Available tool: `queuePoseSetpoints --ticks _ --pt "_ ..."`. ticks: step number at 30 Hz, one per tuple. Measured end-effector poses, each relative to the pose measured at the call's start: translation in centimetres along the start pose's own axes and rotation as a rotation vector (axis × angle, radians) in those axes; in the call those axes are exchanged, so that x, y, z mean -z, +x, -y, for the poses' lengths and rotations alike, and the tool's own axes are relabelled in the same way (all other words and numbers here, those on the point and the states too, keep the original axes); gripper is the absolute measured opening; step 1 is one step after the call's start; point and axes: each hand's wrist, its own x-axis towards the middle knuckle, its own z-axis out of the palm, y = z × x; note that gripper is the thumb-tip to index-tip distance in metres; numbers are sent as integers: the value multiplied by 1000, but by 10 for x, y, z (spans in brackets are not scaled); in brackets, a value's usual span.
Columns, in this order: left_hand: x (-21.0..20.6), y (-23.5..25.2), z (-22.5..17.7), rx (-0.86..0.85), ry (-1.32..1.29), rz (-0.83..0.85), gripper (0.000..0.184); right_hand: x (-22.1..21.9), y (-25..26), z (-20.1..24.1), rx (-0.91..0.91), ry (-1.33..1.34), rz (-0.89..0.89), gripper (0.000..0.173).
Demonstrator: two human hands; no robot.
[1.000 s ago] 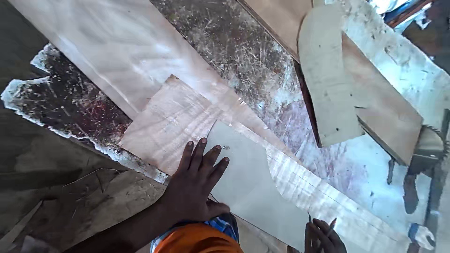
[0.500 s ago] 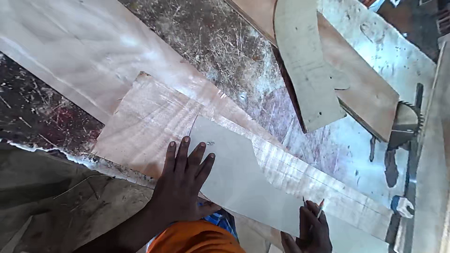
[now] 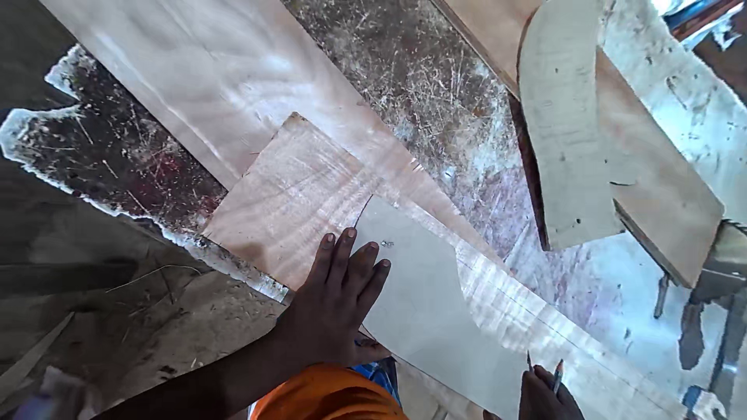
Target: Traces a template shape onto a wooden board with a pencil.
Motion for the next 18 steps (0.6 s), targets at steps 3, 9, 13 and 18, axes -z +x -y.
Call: queuePoseSetpoints --ticks 3,9,13,18 --pt "0 0 -1 -6 11 9 126 1 0 -3 21 -31 -13 94" --pt "-1 1 -1 -14 0 20 125 -1 -4 -5 3 -11 -29 95" --pt "0 3 -2 -5 -12 32 127 -3 -3 -5 20 -7 -27 90" --pt "-2 3 0 -48 -6 -2 128 -5 -4 -2 20 -6 -78 89"
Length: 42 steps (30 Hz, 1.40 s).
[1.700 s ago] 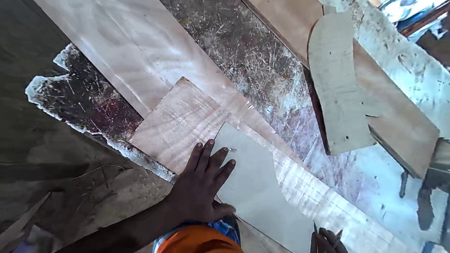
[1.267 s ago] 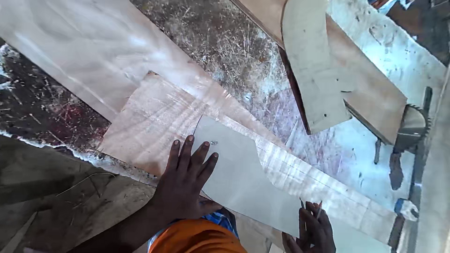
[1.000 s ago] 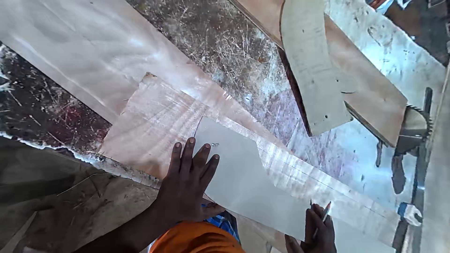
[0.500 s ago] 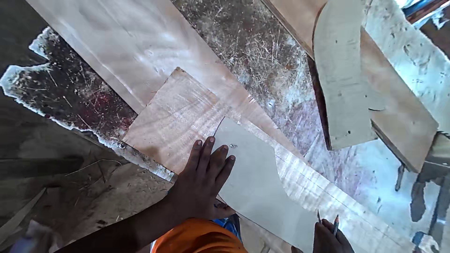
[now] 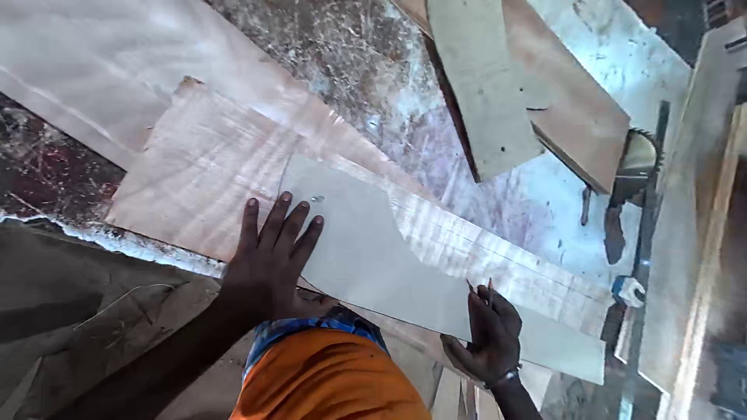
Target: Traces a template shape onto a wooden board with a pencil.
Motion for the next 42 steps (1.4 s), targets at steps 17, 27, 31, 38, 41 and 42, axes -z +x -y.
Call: queuePoseSetpoints --ticks 17,27,31,38,41,42 --pt "42 68 -102 562 163 597 158 2 -4 6 -5 -69 44 93" --pt "31 137 -145 1130 -78 580 89 70 124 46 123 890 1 37" --pt "30 126 -152 1039 -176 454 113 69 219 135 345 1087 482 38" --pt "60 83 -156 682 -977 106 35 -21 279 263 895 381 1192 13" --pt "73 82 -148 665 -1025 287 42 -58 277 287 1038 -57 1367 20" --pt "72 82 -148 657 -1023 269 40 -65 275 291 1068 -178 1389 23"
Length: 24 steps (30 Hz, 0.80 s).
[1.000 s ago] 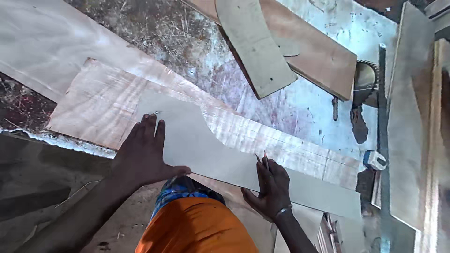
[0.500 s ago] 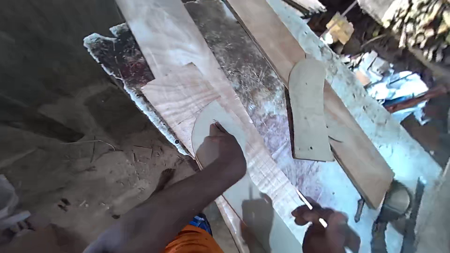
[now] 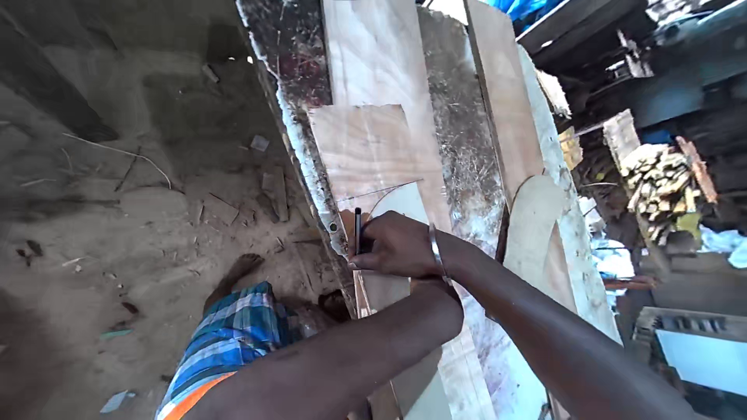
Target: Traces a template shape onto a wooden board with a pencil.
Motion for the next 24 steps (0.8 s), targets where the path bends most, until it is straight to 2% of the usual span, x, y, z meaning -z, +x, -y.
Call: queuePoseSetpoints --ticks 3,7,15,17,24 --pt "2 -2 3 -46 -12 -31 38 2 6 2 -34 -92 85 25" --pt "3 -4 4 -99 22 -49 39 0 5 -3 17 -118 74 25" --pt "11 -10 4 -15 3 64 37 1 0 15 -22 -280 68 26" --pt "16 -9 -2 41 94 108 43 4 1 8 5 -238 -15 26" --pt "4 24 -7 280 308 43 77 12 1 -43 131 54 -382 17"
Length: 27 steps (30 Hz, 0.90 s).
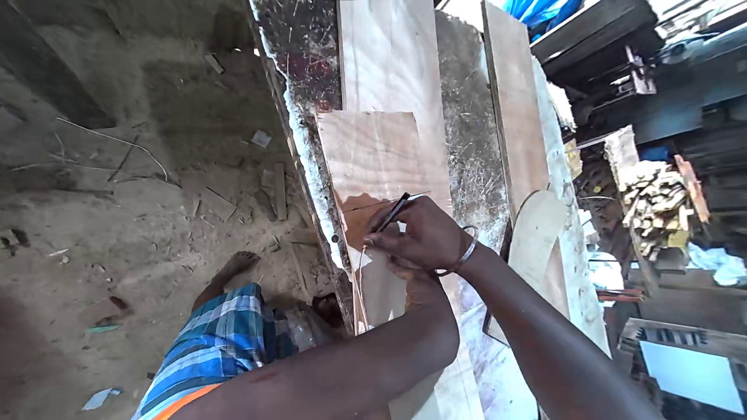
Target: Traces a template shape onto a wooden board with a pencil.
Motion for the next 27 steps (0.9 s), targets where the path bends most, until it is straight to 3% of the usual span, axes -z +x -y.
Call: queuePoseSetpoints --ticks 5,14,16,20,27 --pt "2 7 -1 57 30 2 83 0 -1 -7 -96 73 -38 17" --pt "4 13 -1 56 158 17 67 2 0 -9 -133 127 2 16" --pt "5 14 1 63 156 -2 61 5 0 -14 -136 160 -60 14" --pt "2 23 2 106 172 -66 77 18 -1 -38 -166 196 -218 11" --pt "1 27 3 147 297 -114 63 30 -5 -58 -263 177 -304 15"
